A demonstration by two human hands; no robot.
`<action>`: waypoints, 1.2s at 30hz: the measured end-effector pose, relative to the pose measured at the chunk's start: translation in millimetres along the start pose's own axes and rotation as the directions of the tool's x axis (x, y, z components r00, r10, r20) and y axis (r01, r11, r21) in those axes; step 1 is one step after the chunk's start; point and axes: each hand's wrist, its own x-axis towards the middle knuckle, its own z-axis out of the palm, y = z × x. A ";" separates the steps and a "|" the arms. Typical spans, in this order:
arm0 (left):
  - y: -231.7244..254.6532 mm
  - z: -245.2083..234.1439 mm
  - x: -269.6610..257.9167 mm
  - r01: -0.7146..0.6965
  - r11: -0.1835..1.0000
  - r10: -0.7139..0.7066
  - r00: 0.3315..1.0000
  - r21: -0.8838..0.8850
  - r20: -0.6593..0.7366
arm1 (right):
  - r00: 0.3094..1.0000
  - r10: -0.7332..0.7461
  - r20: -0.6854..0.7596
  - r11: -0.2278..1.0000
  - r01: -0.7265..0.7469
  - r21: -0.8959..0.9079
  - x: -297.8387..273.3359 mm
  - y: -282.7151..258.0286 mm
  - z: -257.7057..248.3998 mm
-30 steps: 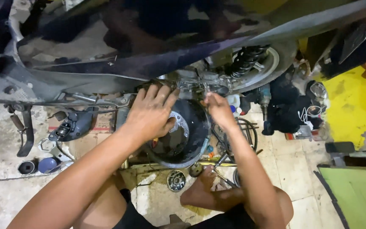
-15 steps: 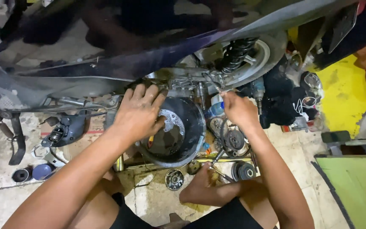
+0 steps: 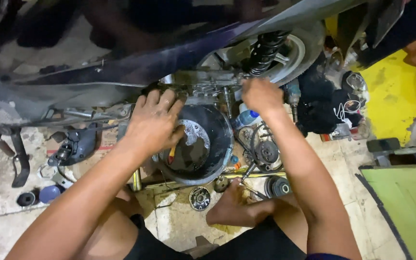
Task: Cleaning a small motorcycle part with a brush in a basin and inspecting the engine area.
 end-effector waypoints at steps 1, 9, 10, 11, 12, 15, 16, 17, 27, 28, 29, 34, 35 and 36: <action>0.2 -1.9 0.7 0.009 1.000 -0.009 1.000 0.007 0.016 | 1.000 0.004 0.026 0.986 -0.008 0.165 -4.9 -3.1 -2.5; -0.1 -4.3 1.9 0.034 0.998 -0.029 0.996 -0.050 0.081 | 0.997 0.020 0.078 0.930 -0.048 0.365 1.0 2.6 36.5; 0.8 -5.6 2.6 0.027 0.999 -0.026 0.997 -0.018 0.073 | 1.000 -0.015 -0.013 0.847 0.020 0.532 0.3 -9.7 47.2; 1.7 -7.1 3.2 0.021 1.000 -0.022 0.998 0.013 0.065 | 0.993 -0.033 -0.113 0.734 0.100 0.672 -0.2 -21.9 58.0; 0.5 -6.1 4.3 0.020 1.000 -0.021 0.998 0.015 0.060 | 0.993 -0.032 -0.118 0.734 0.103 0.672 -20.3 -31.4 39.4; 1.2 -2.3 -3.5 0.003 1.000 -0.002 0.998 -0.016 0.059 | 0.996 -0.080 -0.040 0.740 0.086 0.667 -52.2 -43.0 14.6; -0.9 -0.8 -2.0 -0.003 1.000 0.004 0.999 -0.009 0.038 | 0.998 -0.059 -0.012 0.829 0.056 0.556 -35.1 -35.4 17.9; -3.1 0.4 -0.4 -0.009 1.000 0.009 1.000 -0.002 0.016 | 0.999 -0.034 0.012 0.901 0.025 0.432 -18.0 -28.2 20.8; -1.9 1.7 1.2 0.003 0.999 -0.002 0.999 -0.034 0.045 | 0.992 0.075 0.105 0.978 -0.093 0.184 -37.4 18.5 23.1; -1.1 0.1 2.0 0.020 0.999 -0.018 0.997 -0.032 0.076 | 0.994 0.085 0.071 0.981 -0.096 0.171 -32.9 19.5 27.1; 0.5 -1.3 2.9 0.037 0.999 -0.034 0.994 -0.030 0.106 | 0.995 0.095 0.036 0.983 -0.100 0.157 -28.6 21.2 31.4; -3.2 0.0 2.2 0.001 1.000 -0.002 0.996 0.015 0.092 | 0.991 0.059 0.119 0.995 -0.068 0.075 -22.9 7.5 -6.0; -4.5 2.0 0.2 -0.001 1.000 0.001 1.000 0.009 0.030 | 0.983 0.069 0.169 0.996 -0.077 0.037 -35.5 0.4 -31.7; -4.9 4.8 -0.9 0.004 1.000 -0.005 1.000 0.012 0.030 | 0.984 0.064 0.169 0.997 -0.071 0.036 -29.6 8.9 -31.1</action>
